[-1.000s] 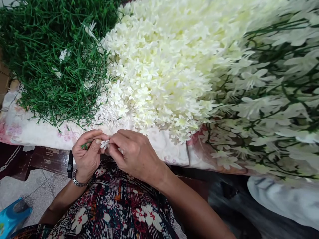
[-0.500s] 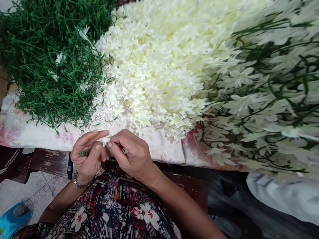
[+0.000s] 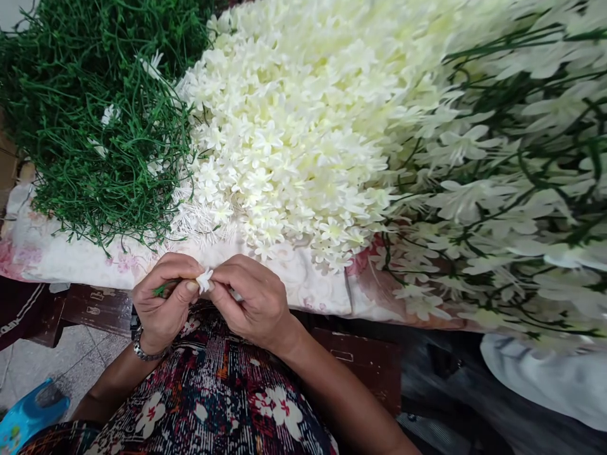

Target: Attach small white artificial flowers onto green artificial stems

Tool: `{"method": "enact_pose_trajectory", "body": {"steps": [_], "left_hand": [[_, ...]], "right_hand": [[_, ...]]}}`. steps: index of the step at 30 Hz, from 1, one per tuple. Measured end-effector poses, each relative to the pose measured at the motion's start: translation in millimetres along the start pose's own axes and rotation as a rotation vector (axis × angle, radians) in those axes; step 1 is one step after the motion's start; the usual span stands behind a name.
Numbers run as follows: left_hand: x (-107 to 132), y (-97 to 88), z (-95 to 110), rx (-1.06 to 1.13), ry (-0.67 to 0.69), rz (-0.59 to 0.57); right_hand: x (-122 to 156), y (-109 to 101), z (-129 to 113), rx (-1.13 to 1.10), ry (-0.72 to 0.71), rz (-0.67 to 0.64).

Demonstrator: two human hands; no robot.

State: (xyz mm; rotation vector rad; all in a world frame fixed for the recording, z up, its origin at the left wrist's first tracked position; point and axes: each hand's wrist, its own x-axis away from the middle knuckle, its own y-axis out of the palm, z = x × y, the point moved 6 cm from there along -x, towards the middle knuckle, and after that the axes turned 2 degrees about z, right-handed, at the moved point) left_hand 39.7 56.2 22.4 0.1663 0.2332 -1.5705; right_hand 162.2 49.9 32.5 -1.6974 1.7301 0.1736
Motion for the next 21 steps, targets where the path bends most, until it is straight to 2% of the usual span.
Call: {"method": "enact_pose_trajectory", "body": {"steps": [5, 8, 14, 17, 21], "left_hand": [[-1, 0.5, 2, -0.05, 0.031, -0.032], [-3, 1.0, 3, -0.098, 0.017, -0.095], [-5, 5.5, -3, -0.024, -0.168, -0.229], [-4, 6.6, -8, 0.065, -0.237, -0.215], [1, 5.1, -23, 0.306, -0.383, -0.113]], "right_hand": [[1, 0, -1, 0.023, -0.009, -0.021], [2, -1, 1, 0.027, -0.019, -0.068], [1, -3, -2, 0.045, -0.04, -0.121], [0, -3, -4, 0.042, -0.033, -0.1], [0, -1, -7, 0.038, -0.038, -0.072]]}}
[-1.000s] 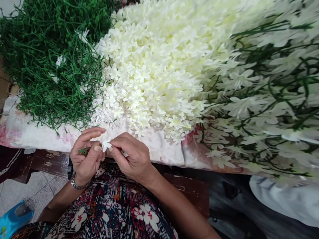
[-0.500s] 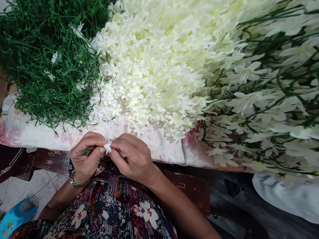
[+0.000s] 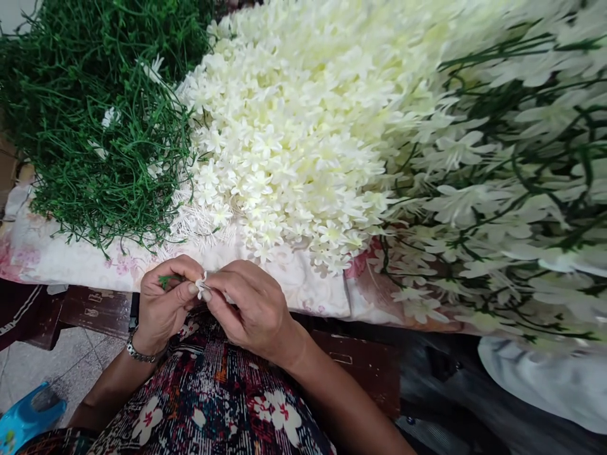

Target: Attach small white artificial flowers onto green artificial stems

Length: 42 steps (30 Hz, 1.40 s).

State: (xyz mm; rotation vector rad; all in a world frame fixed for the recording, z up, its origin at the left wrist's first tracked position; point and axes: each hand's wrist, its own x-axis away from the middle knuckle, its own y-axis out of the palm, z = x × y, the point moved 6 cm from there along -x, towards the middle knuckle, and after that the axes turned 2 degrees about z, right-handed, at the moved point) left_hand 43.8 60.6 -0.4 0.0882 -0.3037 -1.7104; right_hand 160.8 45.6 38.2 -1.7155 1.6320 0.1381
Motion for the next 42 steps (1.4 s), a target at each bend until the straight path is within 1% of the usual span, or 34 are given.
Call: {"method": "enact_pose_trajectory", "body": {"steps": [3, 7, 9, 12, 14, 16, 19, 21, 24, 28, 31, 33, 35, 40, 42], "left_hand": [[1, -1.5, -8, 0.11, -0.066, 0.027], [2, 1.0, -10, 0.119, -0.097, 0.023], [2, 1.7, -10, 0.125, -0.101, 0.03], [2, 2.3, -12, 0.141, -0.125, 0.033], [2, 3.0, -14, 0.156, -0.154, 0.029], [2, 3.5, -14, 0.159, -0.171, 0.029], [3, 4.4, -15, 0.152, -0.188, 0.036], [4, 5.8, -16, 0.151, -0.21, 0.03], [6, 8.4, -19, 0.138, -0.234, 0.015], [8, 10.9, -17, 0.027, -0.189, -0.016], [9, 11.6, -12, -0.113, -0.111, -0.076], [10, 10.5, -8, -0.205, -0.061, -0.107], [10, 9.0, -6, -0.301, -0.024, -0.122], [11, 13.4, 2, -0.531, 0.051, -0.163], [11, 15.1, 4, -0.611, 0.065, -0.149]], "right_hand": [[2, 2, -1, 0.011, -0.01, 0.003], [6, 1, -1, 0.036, -0.014, 0.028], [7, 0, 2, -0.006, 0.007, 0.023], [7, 0, 5, -0.093, 0.052, -0.021], [8, -1, 5, -0.104, 0.05, -0.037], [8, -3, 4, -0.062, 0.018, -0.023], [10, -5, 2, 0.059, -0.027, 0.017], [12, -5, 3, 0.12, -0.038, 0.018], [15, -4, 4, 0.12, -0.048, 0.008], [20, -11, 5, 0.129, -0.019, 0.101], [22, -17, 11, 0.124, 0.098, 0.135], [24, -20, 16, 0.093, 0.197, 0.125], [25, -20, 21, 0.057, 0.264, 0.1], [26, -19, 24, -0.023, 0.308, 0.049], [26, -18, 24, -0.044, 0.312, 0.042]]}}
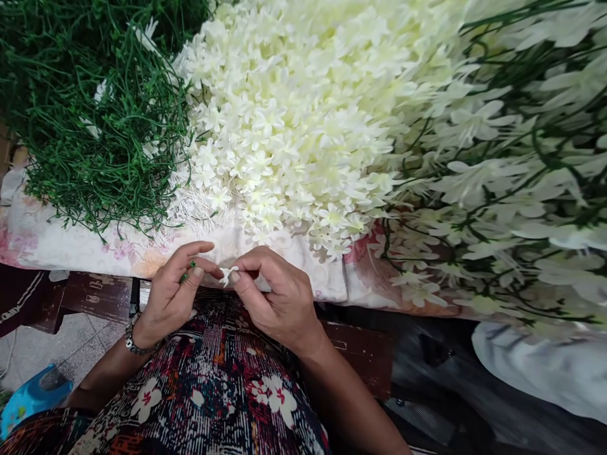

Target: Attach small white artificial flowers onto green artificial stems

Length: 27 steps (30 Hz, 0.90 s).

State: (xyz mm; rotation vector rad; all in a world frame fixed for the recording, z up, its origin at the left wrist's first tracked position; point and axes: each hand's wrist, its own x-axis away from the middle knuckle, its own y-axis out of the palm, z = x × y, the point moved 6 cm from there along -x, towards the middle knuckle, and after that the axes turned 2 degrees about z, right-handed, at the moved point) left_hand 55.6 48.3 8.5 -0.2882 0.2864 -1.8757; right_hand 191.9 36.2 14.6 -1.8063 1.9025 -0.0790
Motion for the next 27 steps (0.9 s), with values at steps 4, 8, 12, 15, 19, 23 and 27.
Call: {"method": "enact_pose_trajectory", "body": {"steps": [4, 8, 12, 15, 19, 23, 27], "left_hand": [[0, 0.9, 2, -0.136, 0.019, 0.027], [-2, 0.2, 5, -0.177, 0.096, 0.076], [-3, -1.6, 10, -0.153, 0.196, 0.14], [-3, -0.9, 12, -0.162, 0.262, 0.153], [-1, 0.9, 12, -0.204, 0.333, 0.145], [0, 2.3, 15, -0.281, 0.412, 0.128], [2, 2.6, 16, -0.337, 0.452, 0.114]], "right_hand": [[-1, 0, -2, -0.014, -0.008, -0.019], [-3, -3, -6, -0.023, -0.022, -0.026], [-7, -6, -11, 0.012, -0.074, -0.056], [-8, -4, -13, 0.036, -0.102, -0.119], [-7, -2, -13, 0.082, -0.128, -0.15], [-5, 0, -15, 0.163, -0.181, -0.168], [-2, 2, -15, 0.215, -0.194, -0.216]]}}
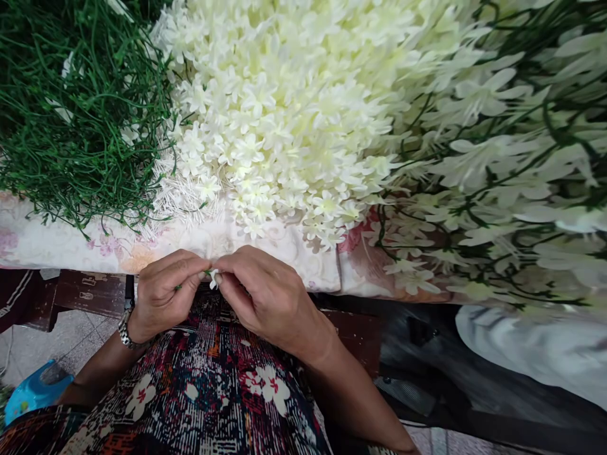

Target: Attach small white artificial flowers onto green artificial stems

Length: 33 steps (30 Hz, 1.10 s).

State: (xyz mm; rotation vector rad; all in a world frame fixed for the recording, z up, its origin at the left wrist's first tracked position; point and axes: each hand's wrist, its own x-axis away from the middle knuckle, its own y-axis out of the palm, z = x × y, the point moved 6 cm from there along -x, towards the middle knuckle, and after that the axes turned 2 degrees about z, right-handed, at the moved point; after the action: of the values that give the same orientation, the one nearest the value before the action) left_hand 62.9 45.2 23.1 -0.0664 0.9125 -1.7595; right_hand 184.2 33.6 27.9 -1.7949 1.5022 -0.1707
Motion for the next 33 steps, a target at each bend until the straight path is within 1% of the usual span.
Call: {"method": "enact_pose_trajectory", "body": {"steps": [4, 9, 14, 21, 27, 33], "left_hand": [[1, 2.1, -1, 0.009, 0.007, -0.029], [0, 7.1, -4, 0.059, 0.004, -0.051], [-2, 11.0, -8, 0.113, -0.013, -0.046], [-1, 13.4, -12, 0.144, -0.022, -0.041], [-1, 14.1, -13, 0.116, -0.04, -0.031], [-2, 16.5, -12, 0.056, -0.042, -0.057]], "right_hand": [[2, 2, -1, 0.037, -0.027, -0.015], [4, 5, 1, 0.11, -0.03, 0.013], [7, 8, 7, 0.04, -0.006, 0.077], [7, 14, 12, -0.03, 0.009, 0.068], [6, 17, 15, -0.082, 0.027, 0.064], [7, 19, 18, -0.097, 0.061, 0.049]]}}
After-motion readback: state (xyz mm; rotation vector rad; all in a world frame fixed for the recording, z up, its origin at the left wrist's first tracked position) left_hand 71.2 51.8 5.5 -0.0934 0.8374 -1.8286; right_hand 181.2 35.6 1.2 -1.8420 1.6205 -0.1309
